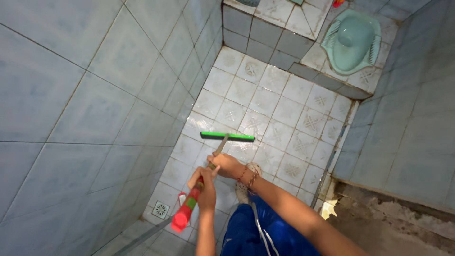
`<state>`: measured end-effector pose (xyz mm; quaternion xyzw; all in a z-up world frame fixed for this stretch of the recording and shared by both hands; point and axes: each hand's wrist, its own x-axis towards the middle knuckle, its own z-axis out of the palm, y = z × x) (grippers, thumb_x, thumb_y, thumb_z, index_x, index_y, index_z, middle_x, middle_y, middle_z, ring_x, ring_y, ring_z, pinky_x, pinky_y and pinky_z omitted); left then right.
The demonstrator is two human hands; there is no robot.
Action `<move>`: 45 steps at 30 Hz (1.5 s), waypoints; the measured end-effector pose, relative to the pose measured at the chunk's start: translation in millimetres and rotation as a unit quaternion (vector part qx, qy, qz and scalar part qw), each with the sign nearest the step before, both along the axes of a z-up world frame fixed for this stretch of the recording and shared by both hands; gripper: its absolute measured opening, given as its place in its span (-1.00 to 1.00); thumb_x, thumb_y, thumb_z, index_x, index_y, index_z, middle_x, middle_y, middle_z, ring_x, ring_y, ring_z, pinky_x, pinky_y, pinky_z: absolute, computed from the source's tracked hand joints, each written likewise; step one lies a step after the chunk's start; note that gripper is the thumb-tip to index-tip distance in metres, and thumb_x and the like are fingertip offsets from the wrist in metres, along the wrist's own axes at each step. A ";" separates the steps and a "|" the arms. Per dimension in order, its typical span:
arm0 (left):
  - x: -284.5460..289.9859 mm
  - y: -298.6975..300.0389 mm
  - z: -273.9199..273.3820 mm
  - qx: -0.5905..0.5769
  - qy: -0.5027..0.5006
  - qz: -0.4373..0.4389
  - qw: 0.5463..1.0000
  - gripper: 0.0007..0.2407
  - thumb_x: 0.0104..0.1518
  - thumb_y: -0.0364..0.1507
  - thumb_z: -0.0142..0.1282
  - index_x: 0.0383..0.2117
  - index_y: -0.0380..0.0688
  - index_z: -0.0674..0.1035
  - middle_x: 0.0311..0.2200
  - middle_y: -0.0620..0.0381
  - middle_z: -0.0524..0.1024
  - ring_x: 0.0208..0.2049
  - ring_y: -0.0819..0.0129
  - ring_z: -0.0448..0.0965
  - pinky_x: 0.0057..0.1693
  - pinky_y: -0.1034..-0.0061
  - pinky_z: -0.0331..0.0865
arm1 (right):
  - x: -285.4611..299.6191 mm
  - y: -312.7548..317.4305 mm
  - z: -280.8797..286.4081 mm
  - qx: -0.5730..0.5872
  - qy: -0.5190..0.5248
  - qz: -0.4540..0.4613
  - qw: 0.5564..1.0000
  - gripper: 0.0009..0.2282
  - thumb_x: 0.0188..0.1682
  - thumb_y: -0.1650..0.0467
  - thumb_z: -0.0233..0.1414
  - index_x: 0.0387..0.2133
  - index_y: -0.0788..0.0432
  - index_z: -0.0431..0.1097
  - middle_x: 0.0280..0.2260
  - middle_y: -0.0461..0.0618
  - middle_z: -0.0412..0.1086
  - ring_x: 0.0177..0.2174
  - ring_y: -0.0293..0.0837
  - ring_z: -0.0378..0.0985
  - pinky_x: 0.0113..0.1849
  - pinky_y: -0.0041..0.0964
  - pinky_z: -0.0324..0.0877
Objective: The person cleans the bathroom floor by pouring water from a green pitcher and then using a squeegee to push the water across the tiles toward a drain.
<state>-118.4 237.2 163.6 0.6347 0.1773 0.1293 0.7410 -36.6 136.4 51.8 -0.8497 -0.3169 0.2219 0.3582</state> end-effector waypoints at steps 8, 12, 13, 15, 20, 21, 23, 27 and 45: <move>-7.1 -6.6 -25.9 0.128 -0.059 -0.025 0.990 -0.81 0.29 -0.65 -0.09 -0.54 -0.30 0.37 -0.50 0.10 0.37 -0.37 0.39 0.37 -0.13 0.45 0.37 | 18.7 -15.0 -47.0 -0.051 -0.091 -0.051 0.993 -0.72 -0.06 0.44 0.02 -0.06 0.19 0.28 0.09 0.39 0.29 -0.22 0.29 0.59 -0.27 0.05 0.50; 11.7 -22.6 -86.0 0.101 -0.133 -0.020 0.986 -0.87 0.18 -0.66 -0.04 -0.53 -0.27 0.36 -0.43 0.07 0.43 -0.35 0.34 0.40 -0.12 0.47 0.35 | 43.9 -22.4 -83.1 -0.079 -0.068 -0.084 0.991 -0.72 -0.03 0.45 0.01 -0.02 0.13 0.30 0.19 0.46 0.20 -0.23 0.29 0.59 -0.20 0.00 0.53; 20.4 -29.3 -99.8 0.092 -0.170 -0.004 0.981 -0.89 0.16 -0.66 -0.02 -0.52 -0.30 0.39 -0.40 0.03 0.48 -0.31 0.30 0.47 -0.10 0.45 0.40 | 50.2 -23.2 -87.9 -0.110 -0.051 -0.100 0.988 -0.69 -0.06 0.47 0.01 -0.01 0.09 0.31 0.22 0.42 0.16 -0.23 0.30 0.59 -0.22 0.01 0.53; 26.5 -33.2 -119.7 0.083 -0.206 0.012 0.975 -0.92 0.13 -0.67 -0.01 -0.52 -0.34 0.43 -0.37 -0.01 0.52 -0.27 0.26 0.53 -0.07 0.42 0.44 | 54.2 -25.5 -95.6 -0.141 -0.032 -0.115 0.983 -0.65 -0.09 0.49 0.01 0.00 0.05 0.31 0.25 0.38 0.12 -0.24 0.30 0.58 -0.24 0.02 0.52; 40.6 -41.3 -143.2 0.111 -0.174 0.011 0.978 -0.81 0.12 -0.69 0.02 -0.61 -0.30 0.31 -0.43 -0.02 0.51 -0.30 0.29 0.52 -0.09 0.47 0.45 | 58.8 -27.5 -109.9 -0.111 -0.053 -0.119 0.985 -0.63 -0.11 0.44 0.09 0.01 0.02 0.33 0.24 0.20 0.21 -0.13 0.24 0.55 -0.17 0.02 0.49; 42.0 -40.3 -145.3 0.110 -0.174 0.013 0.979 -0.81 0.12 -0.69 0.02 -0.61 -0.30 0.31 -0.43 -0.02 0.51 -0.30 0.29 0.52 -0.09 0.47 0.45 | 60.8 -24.8 -113.4 -0.112 -0.054 -0.118 0.985 -0.63 -0.11 0.44 0.09 0.01 0.02 0.33 0.24 0.20 0.21 -0.13 0.24 0.55 -0.17 0.02 0.49; 42.2 -35.3 -149.5 0.055 -0.166 0.024 0.984 -0.84 0.10 -0.70 -0.01 -0.62 -0.30 0.34 -0.41 -0.03 0.51 -0.36 0.31 0.45 -0.12 0.46 0.41 | 63.6 -16.6 -120.6 -0.125 -0.070 -0.126 0.982 -0.61 -0.10 0.46 0.05 0.05 0.00 0.34 0.21 0.19 0.26 -0.05 0.18 0.53 -0.14 -0.03 0.50; 41.5 -26.2 -159.3 0.102 -0.136 0.038 0.985 -0.80 0.13 -0.69 0.06 -0.63 -0.29 0.36 -0.55 0.07 0.43 -0.46 0.36 0.33 -0.24 0.49 0.32 | 65.5 -9.1 -130.1 -0.151 -0.051 -0.110 0.981 -0.65 -0.04 0.43 0.04 0.06 -0.03 0.35 0.20 0.19 0.27 -0.04 0.14 0.53 -0.11 -0.03 0.49; -44.8 58.5 -73.4 0.119 0.003 0.074 0.990 -0.76 0.28 -0.55 0.01 -0.60 -0.29 0.38 -0.56 0.19 0.36 -0.45 0.52 0.39 -0.27 0.49 0.50 | -37.6 74.2 -98.5 -0.078 -0.103 -0.003 0.992 -0.86 -0.08 0.40 0.08 -0.26 0.07 0.37 -0.37 0.11 0.50 -0.38 0.14 0.61 -0.41 0.06 0.47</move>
